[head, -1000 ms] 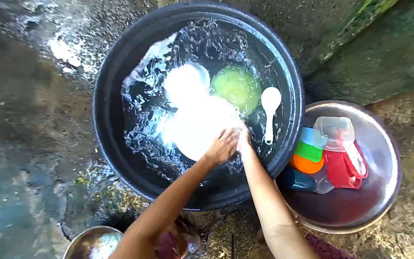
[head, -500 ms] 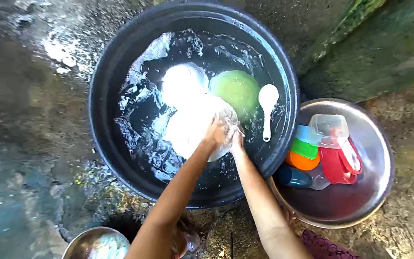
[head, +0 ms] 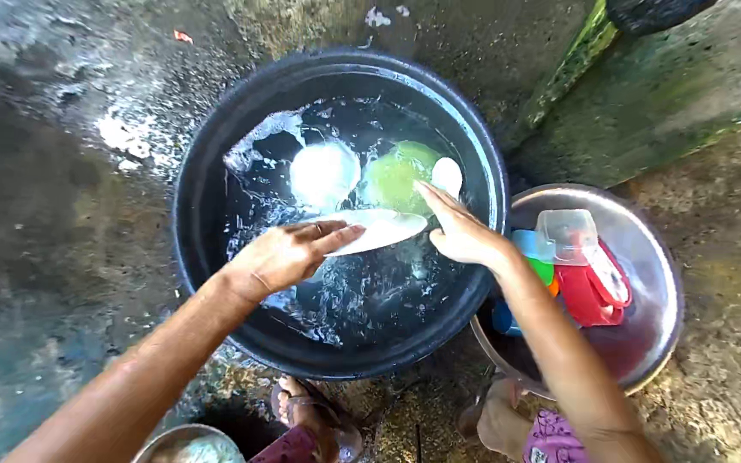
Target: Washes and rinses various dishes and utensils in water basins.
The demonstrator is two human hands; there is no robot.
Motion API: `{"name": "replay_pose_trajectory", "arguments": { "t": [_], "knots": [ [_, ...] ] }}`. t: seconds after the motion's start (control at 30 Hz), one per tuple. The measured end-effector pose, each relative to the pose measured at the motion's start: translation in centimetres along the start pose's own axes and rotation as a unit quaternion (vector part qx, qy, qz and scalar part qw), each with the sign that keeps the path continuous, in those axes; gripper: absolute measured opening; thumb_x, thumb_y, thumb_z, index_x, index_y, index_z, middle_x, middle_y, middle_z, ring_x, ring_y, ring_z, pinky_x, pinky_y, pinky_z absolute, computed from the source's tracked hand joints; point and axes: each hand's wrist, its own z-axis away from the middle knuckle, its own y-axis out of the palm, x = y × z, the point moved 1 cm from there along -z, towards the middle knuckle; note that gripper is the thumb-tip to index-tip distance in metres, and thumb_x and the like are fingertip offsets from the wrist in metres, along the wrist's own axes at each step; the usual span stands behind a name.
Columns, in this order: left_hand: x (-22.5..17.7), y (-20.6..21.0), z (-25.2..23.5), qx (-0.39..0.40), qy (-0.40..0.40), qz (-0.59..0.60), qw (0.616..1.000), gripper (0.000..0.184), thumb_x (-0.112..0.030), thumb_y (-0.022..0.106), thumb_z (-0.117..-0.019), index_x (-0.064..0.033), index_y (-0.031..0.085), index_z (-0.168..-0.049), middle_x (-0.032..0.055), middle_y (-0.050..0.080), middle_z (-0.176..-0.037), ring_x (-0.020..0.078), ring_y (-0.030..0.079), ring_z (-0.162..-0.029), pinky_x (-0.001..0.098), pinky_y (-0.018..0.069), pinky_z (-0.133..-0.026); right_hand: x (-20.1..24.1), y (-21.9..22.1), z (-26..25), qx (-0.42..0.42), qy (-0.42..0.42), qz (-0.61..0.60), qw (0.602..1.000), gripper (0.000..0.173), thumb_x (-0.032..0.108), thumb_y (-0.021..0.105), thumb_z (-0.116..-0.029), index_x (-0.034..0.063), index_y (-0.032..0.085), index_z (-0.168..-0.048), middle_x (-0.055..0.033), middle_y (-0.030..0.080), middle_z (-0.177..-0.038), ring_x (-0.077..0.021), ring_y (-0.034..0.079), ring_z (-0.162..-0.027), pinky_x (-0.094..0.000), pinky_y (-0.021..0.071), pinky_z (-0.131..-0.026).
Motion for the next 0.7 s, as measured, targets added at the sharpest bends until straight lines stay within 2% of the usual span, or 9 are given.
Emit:
{"name": "replay_pose_trajectory", "arguments": {
  "t": [0.03,0.07,0.13,0.2,0.27,0.33,0.4,0.5,0.7],
  "knots": [
    [-0.6,-1.4,-1.3,-0.016,0.024,-0.008,1.000,0.045,0.003,0.052,-0.0939,-0.0043,0.066,-0.136,0.0230,0.071,-0.124,0.0410,0.074,-0.106,0.0512,0.0602,-0.087,0.8,-1.1,1.4,-0.051,-0.083,0.052,0.994,0.081,-0.002,0.064,-0.0861,0.0078,0.033,-0.160,-0.0136,0.033,-0.166,-0.0321,0.039,-0.149,-0.0519,0.0393,-0.116],
    [-1.3,-2.5,-2.5,-0.031,0.043,-0.007,0.999,0.042,0.000,0.051,-0.0962,-0.0047,0.066,-0.135,0.0223,0.071,-0.125,0.0394,0.074,-0.107,0.0490,0.0601,-0.088,1.2,-2.0,2.3,-0.108,-0.161,0.092,0.977,0.071,0.004,0.070,-0.0858,0.0083,0.047,-0.153,-0.0135,0.043,-0.160,-0.0322,0.049,-0.142,-0.0507,0.0477,-0.108],
    [-2.6,-3.6,-5.0,-0.059,0.064,0.026,0.996,0.041,-0.004,0.052,-0.0963,-0.0059,0.067,-0.134,0.0199,0.071,-0.126,0.0356,0.073,-0.110,0.0460,0.0588,-0.092,0.9,-4.4,3.8,-0.191,-0.291,0.142,0.927,0.045,-0.002,0.067,-0.0830,0.0033,0.070,-0.128,-0.0158,0.069,-0.132,-0.0333,0.071,-0.112,-0.0492,0.0595,-0.085],
    [-3.5,-3.6,-7.2,-0.066,0.037,0.074,0.994,0.041,-0.026,0.060,-0.1004,-0.0079,0.065,-0.137,0.0166,0.071,-0.126,0.0325,0.072,-0.109,0.0472,0.0584,-0.092,0.2,-8.5,6.6,-0.164,-0.297,0.206,0.918,0.038,-0.008,0.059,-0.0858,0.0020,0.072,-0.120,-0.0149,0.073,-0.122,-0.0332,0.075,-0.099,-0.0504,0.0603,-0.077],
    [-3.7,-3.3,-8.2,-0.030,-0.014,0.101,0.994,0.068,-0.050,0.065,-0.0948,-0.0096,0.054,-0.148,0.0178,0.062,-0.141,0.0375,0.065,-0.124,0.0570,0.0517,-0.101,-0.8,-12.8,10.9,-0.117,-0.216,0.273,0.930,0.040,-0.005,0.055,-0.0915,0.0048,0.069,-0.128,-0.0148,0.072,-0.124,-0.0358,0.074,-0.096,-0.0554,0.0587,-0.075],
    [-3.0,-2.4,-8.0,-0.006,-0.061,0.121,0.991,0.077,-0.053,0.066,-0.0924,-0.0091,0.047,-0.153,0.0203,0.053,-0.150,0.0421,0.057,-0.133,0.0636,0.0455,-0.107,-2.7,-15.9,15.6,-0.104,-0.106,0.327,0.933,0.043,-0.003,0.056,-0.0942,0.0050,0.063,-0.136,-0.0206,0.070,-0.122,-0.0438,0.072,-0.094,-0.0631,0.0562,-0.074],
    [-2.1,-0.7,-7.1,0.007,-0.094,0.133,0.987,0.072,-0.043,0.067,-0.0941,-0.0054,0.046,-0.152,0.0229,0.049,-0.153,0.0447,0.056,-0.132,0.0655,0.0452,-0.105,-6.0,-17.2,19.7,-0.110,0.033,0.349,0.930,0.044,-0.003,0.057,-0.0955,0.0028,0.059,-0.139,-0.0280,0.068,-0.118,-0.0528,0.069,-0.094,-0.0703,0.0522,-0.073],
    [-1.3,1.8,-6.0,0.049,-0.131,0.152,0.978,0.062,-0.018,0.074,-0.0931,-0.0012,0.050,-0.148,0.0272,0.046,-0.153,0.0475,0.059,-0.125,0.0657,0.0490,-0.098,-12.4,-16.5,22.6,-0.098,0.239,0.323,0.911,0.043,0.002,0.054,-0.1006,0.0010,0.055,-0.144,-0.0333,0.064,-0.125,-0.0590,0.064,-0.103,-0.0768,0.0470,-0.080],
    [1.8,4.0,-5.3,0.086,-0.201,0.172,0.961,0.052,-0.006,0.071,-0.0953,0.0045,0.053,-0.143,0.0317,0.045,-0.152,0.0518,0.057,-0.125,0.0668,0.0479,-0.099,-21.9,-13.6,22.1,-0.071,0.404,0.268,0.872,0.041,0.010,0.046,-0.1053,-0.0039,0.051,-0.143,-0.0374,0.060,-0.127,-0.0606,0.061,-0.111,-0.0764,0.0458,-0.085]
  ]
}}
